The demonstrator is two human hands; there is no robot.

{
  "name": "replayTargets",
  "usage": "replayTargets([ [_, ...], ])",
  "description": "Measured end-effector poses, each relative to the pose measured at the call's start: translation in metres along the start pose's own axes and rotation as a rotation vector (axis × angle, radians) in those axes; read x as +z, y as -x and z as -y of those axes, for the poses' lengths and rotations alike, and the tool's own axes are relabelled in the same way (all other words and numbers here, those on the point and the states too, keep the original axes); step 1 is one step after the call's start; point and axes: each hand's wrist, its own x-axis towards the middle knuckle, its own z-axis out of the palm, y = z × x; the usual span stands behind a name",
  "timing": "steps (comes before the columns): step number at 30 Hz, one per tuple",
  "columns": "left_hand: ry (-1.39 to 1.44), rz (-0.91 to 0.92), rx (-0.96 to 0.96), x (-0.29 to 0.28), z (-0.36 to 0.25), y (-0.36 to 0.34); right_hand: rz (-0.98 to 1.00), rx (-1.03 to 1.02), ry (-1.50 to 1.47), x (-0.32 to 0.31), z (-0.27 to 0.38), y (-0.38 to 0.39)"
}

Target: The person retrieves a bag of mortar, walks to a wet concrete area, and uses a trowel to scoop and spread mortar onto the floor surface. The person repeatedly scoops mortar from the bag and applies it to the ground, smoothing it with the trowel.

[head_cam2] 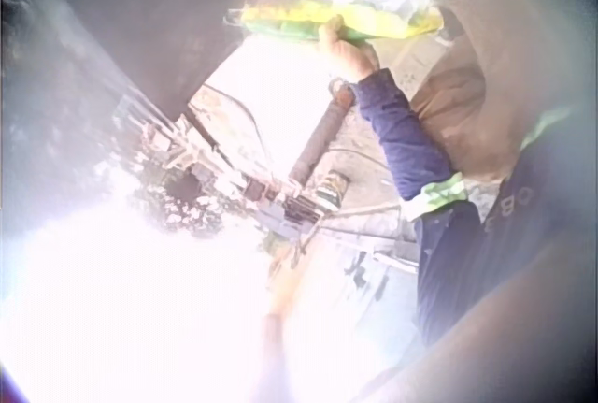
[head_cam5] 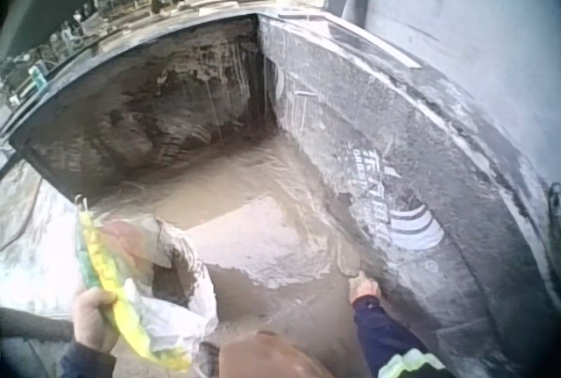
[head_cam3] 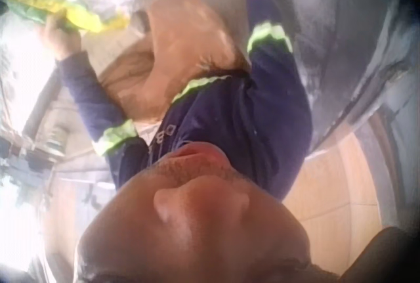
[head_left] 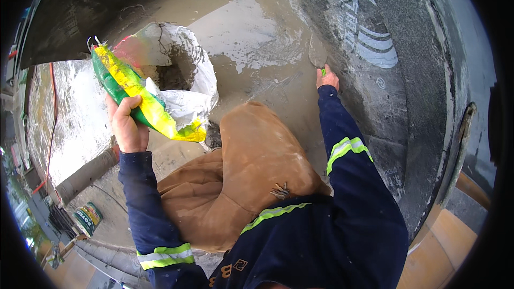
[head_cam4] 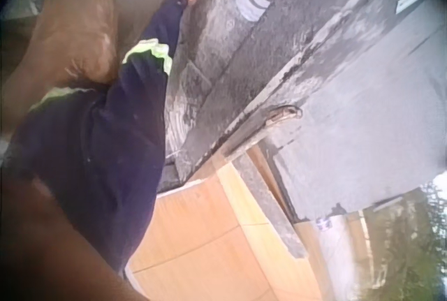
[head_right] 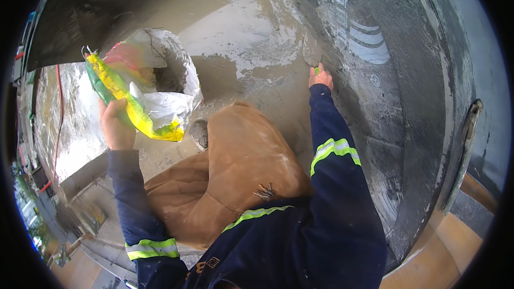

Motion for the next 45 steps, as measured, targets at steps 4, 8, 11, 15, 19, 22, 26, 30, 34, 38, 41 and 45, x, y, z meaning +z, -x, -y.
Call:
replayTargets([
  [4, 0.022, -0.009, -0.007, -0.004, -0.004, 0.001, -0.021, -0.046, -0.003, -0.037, 0.027, 0.000],
  [8, 0.051, 0.006, -0.010, 0.001, -0.002, -0.004, -0.053, -0.164, -0.018, -0.097, 0.057, 0.005],
  [11, 0.072, 0.048, -0.002, -0.004, 0.004, -0.014, -0.095, -0.328, -0.039, -0.143, 0.092, 0.027],
  [15, 0.031, 0.029, 0.049, 0.005, 0.002, -0.015, -0.120, -0.622, -0.203, -0.205, 0.150, 0.091],
  [19, 0.033, 0.029, 0.028, 0.011, -0.001, -0.016, -0.181, -0.937, -0.301, -0.221, 0.208, 0.157],
  [22, 0.029, 0.042, 0.067, -0.001, 0.004, -0.019, -0.273, -1.263, -0.082, -0.192, 0.245, 0.184],
  [26, 0.086, 0.044, 0.002, 0.000, 0.000, -0.015, -0.158, -1.133, -0.359, -0.164, 0.237, 0.180],
  [30, 0.078, 0.009, 0.000, -0.013, 0.002, -0.010, 0.100, -0.655, -0.649, -0.143, 0.191, 0.150],
  [34, 0.031, -0.006, 0.008, -0.004, -0.003, 0.001, 0.180, -0.364, -0.428, -0.049, 0.115, 0.097],
  [38, 0.035, -0.017, -0.007, -0.007, -0.001, 0.001, 0.331, -0.186, -0.108, -0.018, 0.082, 0.065],
  [41, 0.028, -0.023, -0.016, -0.008, 0.000, 0.003, 0.315, -0.116, -0.096, -0.020, 0.081, 0.033],
  [45, 0.069, -0.009, -0.024, -0.012, 0.000, 0.003, 0.201, -0.020, -0.087, -0.009, 0.090, -0.024],
])
